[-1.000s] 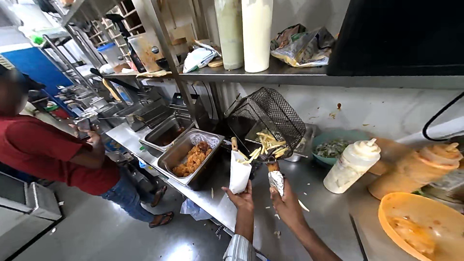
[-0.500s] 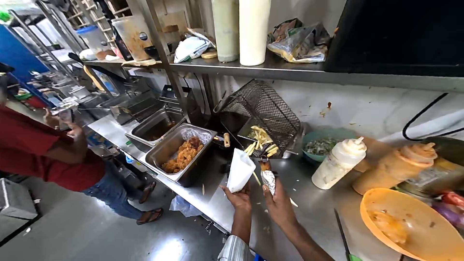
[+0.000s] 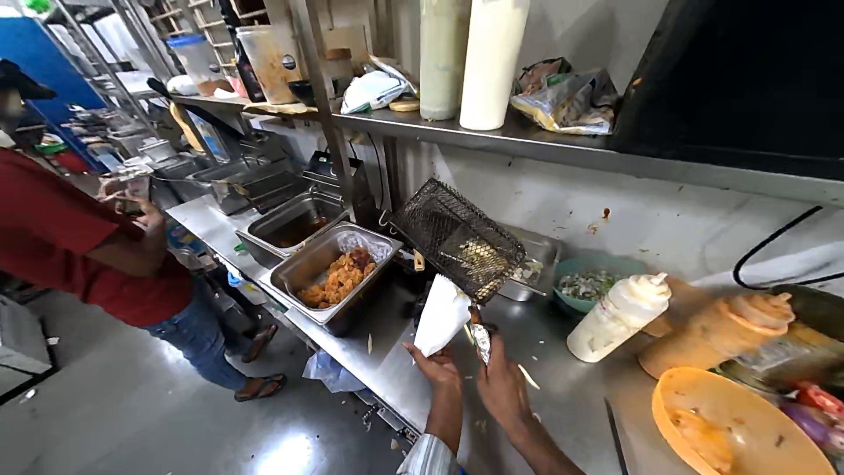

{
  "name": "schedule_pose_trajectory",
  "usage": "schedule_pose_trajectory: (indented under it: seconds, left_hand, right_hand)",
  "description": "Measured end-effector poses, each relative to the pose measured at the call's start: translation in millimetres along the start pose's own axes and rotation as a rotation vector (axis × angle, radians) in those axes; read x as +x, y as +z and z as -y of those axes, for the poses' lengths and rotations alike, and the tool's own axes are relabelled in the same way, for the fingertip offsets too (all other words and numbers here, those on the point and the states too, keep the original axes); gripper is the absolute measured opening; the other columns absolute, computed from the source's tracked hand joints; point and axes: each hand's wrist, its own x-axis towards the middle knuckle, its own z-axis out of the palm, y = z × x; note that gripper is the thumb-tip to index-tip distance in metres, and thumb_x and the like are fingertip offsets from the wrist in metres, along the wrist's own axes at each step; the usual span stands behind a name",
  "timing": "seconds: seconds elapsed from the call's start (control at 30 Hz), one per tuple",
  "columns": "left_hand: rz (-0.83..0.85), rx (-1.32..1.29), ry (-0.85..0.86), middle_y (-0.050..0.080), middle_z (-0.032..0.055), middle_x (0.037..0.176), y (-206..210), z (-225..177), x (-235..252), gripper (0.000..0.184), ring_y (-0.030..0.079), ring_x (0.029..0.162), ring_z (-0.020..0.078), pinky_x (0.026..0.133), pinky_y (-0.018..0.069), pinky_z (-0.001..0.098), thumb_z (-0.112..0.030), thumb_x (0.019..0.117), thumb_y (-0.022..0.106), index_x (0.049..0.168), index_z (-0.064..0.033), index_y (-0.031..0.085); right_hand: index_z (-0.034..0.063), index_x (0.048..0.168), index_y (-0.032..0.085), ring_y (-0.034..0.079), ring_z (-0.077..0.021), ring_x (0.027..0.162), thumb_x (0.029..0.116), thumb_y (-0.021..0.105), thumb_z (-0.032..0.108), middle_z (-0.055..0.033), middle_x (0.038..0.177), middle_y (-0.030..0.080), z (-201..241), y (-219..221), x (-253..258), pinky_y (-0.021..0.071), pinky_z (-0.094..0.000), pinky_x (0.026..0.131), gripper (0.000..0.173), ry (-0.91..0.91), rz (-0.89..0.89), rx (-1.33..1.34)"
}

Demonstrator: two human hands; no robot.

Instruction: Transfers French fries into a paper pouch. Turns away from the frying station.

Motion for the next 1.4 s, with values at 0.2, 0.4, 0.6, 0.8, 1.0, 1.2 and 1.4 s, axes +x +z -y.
schedule_pose_trajectory:
  seconds: [0.2, 0.4, 0.6, 0.8, 1.0, 1.2, 1.4]
  left_hand:
    - [-0.023, -0.041, -0.020, 0.062, 0.0152, 0.112, 1.1, -4.6, 0.3, 0.077, 0.063, 0.094, 0.0245, 0.079, 0.0549, 0.0411, -0.070, 0.1015, 0.026, 0.137, -0.0060, 0.048]
    - [-0.003, -0.063, -0.036, 0.061, 0.0151, 0.117, 0.0, -8.7, -4.2, 0.076, 0.062, 0.098, 0.0257, 0.082, 0.0541, 0.0436, -0.071, 0.1013, 0.026, 0.139, -0.0083, 0.046]
    - [0.003, -0.042, -0.104, 0.061, 0.0184, 0.122, -4.8, -14.9, -5.1, 0.084, 0.063, 0.103, 0.0276, 0.084, 0.0545, 0.0445, -0.075, 0.0989, 0.021, 0.143, -0.0076, 0.044]
    - [-0.057, 0.284, -0.234, 0.059, 0.0176, 0.121, 3.7, -19.3, 1.5, 0.092, 0.058, 0.096, 0.0264, 0.076, 0.0494, 0.0430, -0.080, 0.0949, 0.009, 0.143, -0.0109, 0.046]
    - [-0.021, 0.326, -0.158, 0.037, 0.0209, 0.159, 8.6, -16.3, -1.4, 0.087, 0.041, 0.142, 0.0358, 0.111, 0.0381, 0.0554, -0.073, 0.1006, 0.013, 0.157, -0.0091, 0.032]
    - [0.035, 0.085, -0.148, 0.053, 0.0180, 0.135, 9.8, -7.2, -4.4, 0.081, 0.059, 0.111, 0.0279, 0.090, 0.0518, 0.0440, -0.071, 0.1016, 0.014, 0.150, -0.0090, 0.034]
    - [0.102, -0.053, -0.119, 0.059, 0.0174, 0.125, 8.1, 0.4, -6.9, 0.080, 0.064, 0.102, 0.0274, 0.083, 0.0556, 0.0430, -0.071, 0.1020, 0.017, 0.146, -0.0076, 0.038]
  right_hand:
    - [-0.0060, 0.147, 0.044, 0.072, -0.0445, 0.091, 0.1010, 0.055, 0.011, -0.0267, 0.103, 0.072, 4.2, -6.3, 2.2, 0.0572, -0.0584, 0.082, 0.050, 0.032, 0.038, -0.027]
    - [-0.0024, 0.149, 0.042, 0.071, -0.0440, 0.099, 0.1017, 0.054, 0.011, -0.0261, 0.113, 0.070, 5.5, -5.6, 12.8, 0.0561, -0.0587, 0.086, 0.051, 0.048, 0.067, -0.039]
    - [-0.0041, 0.149, 0.041, 0.070, -0.0443, 0.099, 0.1029, 0.054, 0.012, -0.0275, 0.111, 0.069, 9.3, -9.4, 13.8, 0.0552, -0.0585, 0.089, 0.051, 0.059, 0.078, 0.015]
    - [-0.0032, 0.148, 0.041, 0.070, -0.0440, 0.095, 0.1054, 0.053, 0.016, -0.0270, 0.104, 0.069, 6.1, -25.7, 14.9, 0.0547, -0.0591, 0.086, 0.048, 0.097, 0.100, 0.059]
    - [-0.0061, 0.147, 0.042, 0.071, -0.0441, 0.094, 0.1022, 0.055, 0.013, -0.0276, 0.106, 0.070, -3.5, -28.8, 10.3, 0.0555, -0.0593, 0.085, 0.051, 0.058, 0.008, 0.092]
    - [-0.0064, 0.144, 0.048, 0.073, -0.0443, 0.086, 0.0992, 0.058, 0.010, -0.0260, 0.100, 0.072, -5.5, -20.8, 2.1, 0.0580, -0.0597, 0.078, 0.049, -0.002, -0.094, 0.033]
    - [-0.0049, 0.141, 0.051, 0.073, -0.0432, 0.089, 0.0982, 0.057, 0.008, -0.0255, 0.108, 0.071, -2.4, -18.0, 1.7, 0.0584, -0.0567, 0.078, 0.045, 0.036, -0.024, -0.057]
